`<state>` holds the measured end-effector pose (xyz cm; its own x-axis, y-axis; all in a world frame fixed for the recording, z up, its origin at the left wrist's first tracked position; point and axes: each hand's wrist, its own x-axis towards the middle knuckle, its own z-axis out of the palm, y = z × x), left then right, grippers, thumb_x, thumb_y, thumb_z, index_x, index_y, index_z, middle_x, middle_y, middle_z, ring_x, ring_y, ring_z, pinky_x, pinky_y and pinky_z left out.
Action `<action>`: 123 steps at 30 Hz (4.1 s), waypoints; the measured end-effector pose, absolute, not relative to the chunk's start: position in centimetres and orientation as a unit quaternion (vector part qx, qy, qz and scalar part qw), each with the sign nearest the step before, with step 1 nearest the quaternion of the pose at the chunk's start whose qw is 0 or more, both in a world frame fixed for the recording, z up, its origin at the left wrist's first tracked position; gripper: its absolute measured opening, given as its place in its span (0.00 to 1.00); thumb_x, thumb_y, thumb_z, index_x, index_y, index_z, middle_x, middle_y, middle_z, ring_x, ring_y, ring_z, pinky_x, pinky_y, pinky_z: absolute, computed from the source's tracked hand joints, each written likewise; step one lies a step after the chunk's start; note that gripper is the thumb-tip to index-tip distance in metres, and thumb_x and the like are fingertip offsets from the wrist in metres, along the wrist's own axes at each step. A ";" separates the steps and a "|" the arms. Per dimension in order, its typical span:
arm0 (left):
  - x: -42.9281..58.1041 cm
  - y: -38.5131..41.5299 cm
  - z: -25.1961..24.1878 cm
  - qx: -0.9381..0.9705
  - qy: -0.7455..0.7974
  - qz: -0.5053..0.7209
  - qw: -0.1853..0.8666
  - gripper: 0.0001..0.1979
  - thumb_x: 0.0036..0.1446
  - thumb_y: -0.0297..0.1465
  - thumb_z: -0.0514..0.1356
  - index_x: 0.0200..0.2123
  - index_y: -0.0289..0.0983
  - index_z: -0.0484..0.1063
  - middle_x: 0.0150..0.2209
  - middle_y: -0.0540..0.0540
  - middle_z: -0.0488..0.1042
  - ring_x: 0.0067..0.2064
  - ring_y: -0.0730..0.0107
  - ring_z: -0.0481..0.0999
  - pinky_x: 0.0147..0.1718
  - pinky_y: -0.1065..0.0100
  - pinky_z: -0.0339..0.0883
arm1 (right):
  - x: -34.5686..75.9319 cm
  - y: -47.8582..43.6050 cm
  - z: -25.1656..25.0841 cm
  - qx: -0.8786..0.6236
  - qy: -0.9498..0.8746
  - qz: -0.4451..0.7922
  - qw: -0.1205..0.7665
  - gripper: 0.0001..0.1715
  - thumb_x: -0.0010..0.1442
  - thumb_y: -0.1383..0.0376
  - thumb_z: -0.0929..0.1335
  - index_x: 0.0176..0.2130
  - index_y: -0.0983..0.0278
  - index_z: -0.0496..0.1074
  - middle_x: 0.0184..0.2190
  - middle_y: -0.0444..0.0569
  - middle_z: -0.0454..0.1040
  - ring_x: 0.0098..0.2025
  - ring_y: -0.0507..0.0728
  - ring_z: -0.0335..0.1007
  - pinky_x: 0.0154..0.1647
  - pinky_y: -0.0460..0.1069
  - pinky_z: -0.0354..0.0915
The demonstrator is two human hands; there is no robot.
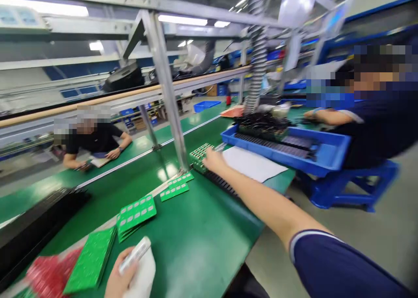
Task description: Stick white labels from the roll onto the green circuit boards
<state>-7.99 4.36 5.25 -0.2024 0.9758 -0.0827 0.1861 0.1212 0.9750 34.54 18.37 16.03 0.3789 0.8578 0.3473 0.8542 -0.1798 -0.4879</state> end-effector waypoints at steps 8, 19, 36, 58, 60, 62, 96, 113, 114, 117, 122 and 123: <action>-5.9 4.3 8.0 0.507 0.570 0.473 0.441 0.24 0.41 0.43 0.76 0.38 0.37 0.76 0.35 0.48 0.77 0.32 0.67 0.74 0.33 0.69 0.67 | 36.4 13.3 14.7 -0.698 -0.570 0.026 0.434 0.23 0.58 0.67 0.67 0.54 0.66 0.68 0.43 0.57 0.78 0.30 0.56 0.70 0.39 0.53 0.66; -6.3 4.0 6.8 0.566 0.530 0.409 0.481 0.20 0.49 0.43 0.72 0.38 0.38 0.70 0.28 0.55 0.68 0.27 0.74 0.65 0.27 0.73 0.57 | 23.7 14.0 7.4 -0.485 -0.782 0.360 0.151 0.18 0.54 0.76 0.70 0.44 0.65 0.81 0.37 0.48 0.81 0.39 0.58 0.78 0.45 0.50 0.73; -4.5 3.3 2.7 0.602 0.519 0.364 0.485 0.14 0.56 0.36 0.65 0.42 0.40 0.65 0.34 0.53 0.68 0.32 0.70 0.67 0.32 0.70 0.60 | 18.3 10.0 6.1 -0.349 -0.846 0.286 0.284 0.19 0.67 0.59 0.71 0.56 0.61 0.75 0.58 0.58 0.76 0.62 0.64 0.69 0.64 0.63 0.63; -4.0 2.4 1.3 0.691 0.531 0.347 0.347 0.06 0.63 0.31 0.59 0.42 0.42 0.64 0.33 0.53 0.73 0.30 0.70 0.73 0.30 0.71 0.63 | 15.1 6.6 2.3 -0.304 -0.829 0.279 0.378 0.08 0.69 0.68 0.68 0.45 0.63 0.78 0.41 0.51 0.82 0.42 0.59 0.76 0.47 0.56 0.73; -4.0 2.4 1.2 0.694 0.529 0.347 0.344 0.06 0.64 0.31 0.59 0.43 0.42 0.63 0.33 0.53 0.73 0.30 0.70 0.73 0.30 0.71 0.63 | 15.1 6.7 2.2 -0.288 -0.838 0.272 0.375 0.09 0.70 0.69 0.67 0.45 0.63 0.78 0.40 0.51 0.82 0.40 0.58 0.76 0.46 0.56 0.73; -3.9 2.5 1.2 0.691 0.530 0.346 0.349 0.07 0.63 0.30 0.59 0.42 0.42 0.63 0.33 0.53 0.72 0.30 0.70 0.74 0.29 0.71 0.64 | 15.1 6.8 2.1 -0.281 -0.841 0.261 0.382 0.09 0.71 0.68 0.67 0.44 0.63 0.79 0.39 0.50 0.83 0.38 0.58 0.77 0.44 0.56 0.72; -3.9 1.9 -0.6 0.768 0.462 0.304 0.321 0.11 0.66 0.28 0.60 0.50 0.44 0.65 0.48 0.43 0.78 0.48 0.58 0.81 0.44 0.59 0.76 | 18.4 12.3 2.9 -0.433 -0.821 0.296 0.226 0.07 0.67 0.71 0.68 0.36 0.63 0.73 0.68 0.61 0.63 0.75 0.67 0.49 0.70 0.71 0.55; -3.4 2.5 -0.5 0.775 0.440 0.315 0.328 0.12 0.64 0.25 0.61 0.48 0.43 0.65 0.54 0.37 0.79 0.66 0.50 0.72 0.52 0.55 0.76 | 17.3 13.0 2.2 -0.426 -0.837 0.294 0.176 0.07 0.67 0.73 0.67 0.36 0.65 0.74 0.69 0.64 0.61 0.75 0.69 0.46 0.69 0.74 0.54; -3.4 2.5 -0.4 0.772 0.441 0.315 0.333 0.11 0.64 0.25 0.61 0.48 0.43 0.65 0.54 0.38 0.79 0.66 0.50 0.72 0.52 0.55 0.76 | 17.3 13.0 2.2 -0.426 -0.838 0.293 0.175 0.07 0.67 0.73 0.67 0.36 0.65 0.73 0.69 0.64 0.62 0.75 0.69 0.47 0.69 0.74 0.54; -3.3 2.6 -0.3 0.763 0.443 0.316 0.349 0.12 0.63 0.24 0.61 0.47 0.43 0.66 0.53 0.39 0.80 0.65 0.50 0.72 0.53 0.54 0.76 | 17.3 13.0 2.0 -0.423 -0.840 0.289 0.182 0.07 0.67 0.72 0.67 0.36 0.65 0.73 0.68 0.63 0.63 0.75 0.69 0.47 0.69 0.74 0.54; -3.3 2.6 -0.1 0.755 0.449 0.312 0.362 0.13 0.62 0.24 0.61 0.47 0.43 0.66 0.51 0.40 0.80 0.65 0.50 0.72 0.54 0.53 0.76 | 17.1 12.8 1.7 -0.422 -0.843 0.273 0.190 0.07 0.66 0.73 0.67 0.36 0.65 0.73 0.68 0.64 0.63 0.75 0.70 0.48 0.69 0.74 0.55; -3.3 2.6 -0.2 0.755 0.448 0.313 0.363 0.13 0.62 0.24 0.61 0.47 0.43 0.66 0.50 0.41 0.80 0.65 0.50 0.72 0.54 0.53 0.76 | 17.1 12.8 1.6 -0.421 -0.845 0.267 0.193 0.07 0.66 0.73 0.66 0.36 0.65 0.72 0.68 0.64 0.63 0.75 0.70 0.48 0.69 0.74 0.56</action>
<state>-3.27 2.57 -0.17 0.4028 0.9034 0.1474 0.4494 -0.3354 0.8280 17.10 12.76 1.62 -0.5710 0.8147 0.1013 0.6081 0.5026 -0.6145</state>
